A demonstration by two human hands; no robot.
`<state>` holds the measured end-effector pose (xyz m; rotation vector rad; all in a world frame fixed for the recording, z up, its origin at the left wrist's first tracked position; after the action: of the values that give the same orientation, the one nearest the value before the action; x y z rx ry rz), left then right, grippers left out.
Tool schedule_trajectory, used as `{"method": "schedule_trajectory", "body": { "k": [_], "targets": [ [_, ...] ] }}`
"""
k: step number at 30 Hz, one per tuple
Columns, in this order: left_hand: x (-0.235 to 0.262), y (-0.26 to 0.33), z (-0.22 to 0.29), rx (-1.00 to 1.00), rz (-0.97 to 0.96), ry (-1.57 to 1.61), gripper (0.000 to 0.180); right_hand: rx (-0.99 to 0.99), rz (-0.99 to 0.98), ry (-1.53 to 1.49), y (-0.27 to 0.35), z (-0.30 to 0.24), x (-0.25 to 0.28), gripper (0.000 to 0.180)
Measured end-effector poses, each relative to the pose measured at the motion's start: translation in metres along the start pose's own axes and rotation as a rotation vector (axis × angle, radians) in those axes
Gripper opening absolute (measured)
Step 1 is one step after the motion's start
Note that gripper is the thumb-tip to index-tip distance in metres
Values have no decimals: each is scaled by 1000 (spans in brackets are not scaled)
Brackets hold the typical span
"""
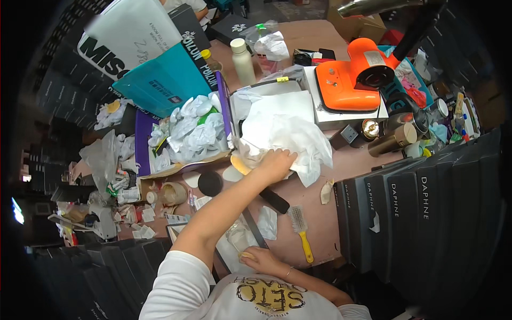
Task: Cleaning high-heeled shoes with a sponge and packing them into a branded box with tissue paper.
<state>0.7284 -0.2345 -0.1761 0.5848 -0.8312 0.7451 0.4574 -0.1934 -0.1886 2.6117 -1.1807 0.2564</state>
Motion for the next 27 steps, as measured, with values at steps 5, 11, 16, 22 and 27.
{"method": "schedule_trajectory", "body": {
  "k": [5, 11, 16, 22, 27],
  "targets": [
    [100, 116, 24, -163, 407, 363, 61, -203, 59, -274, 7, 29, -6, 21],
    [16, 342, -31, 560, 642, 982, 34, -488, 382, -588, 37, 64, 42, 13],
    [-174, 367, -11, 1015, 688, 1738, 63, -436, 388, -675, 42, 44, 44, 16],
    [-186, 355, -32, 975, 795, 1750, 53, -307, 330, -808, 33, -8, 26, 18],
    [-90, 372, 7, 497, 527, 2231, 39, -75, 421, -513, 17, -61, 76, 18]
  ]
}}
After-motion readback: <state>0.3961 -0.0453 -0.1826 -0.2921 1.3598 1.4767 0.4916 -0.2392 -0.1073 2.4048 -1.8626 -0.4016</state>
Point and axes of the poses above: each hand's wrist, its own y-axis away from the middle knuckle, its own x-axis out of the back of the hand, z = x × y, the point moved 9 cm from there along -y, towards the middle knuckle, and after that the axes turned 13 degrees about y, right-handed, at the moved point
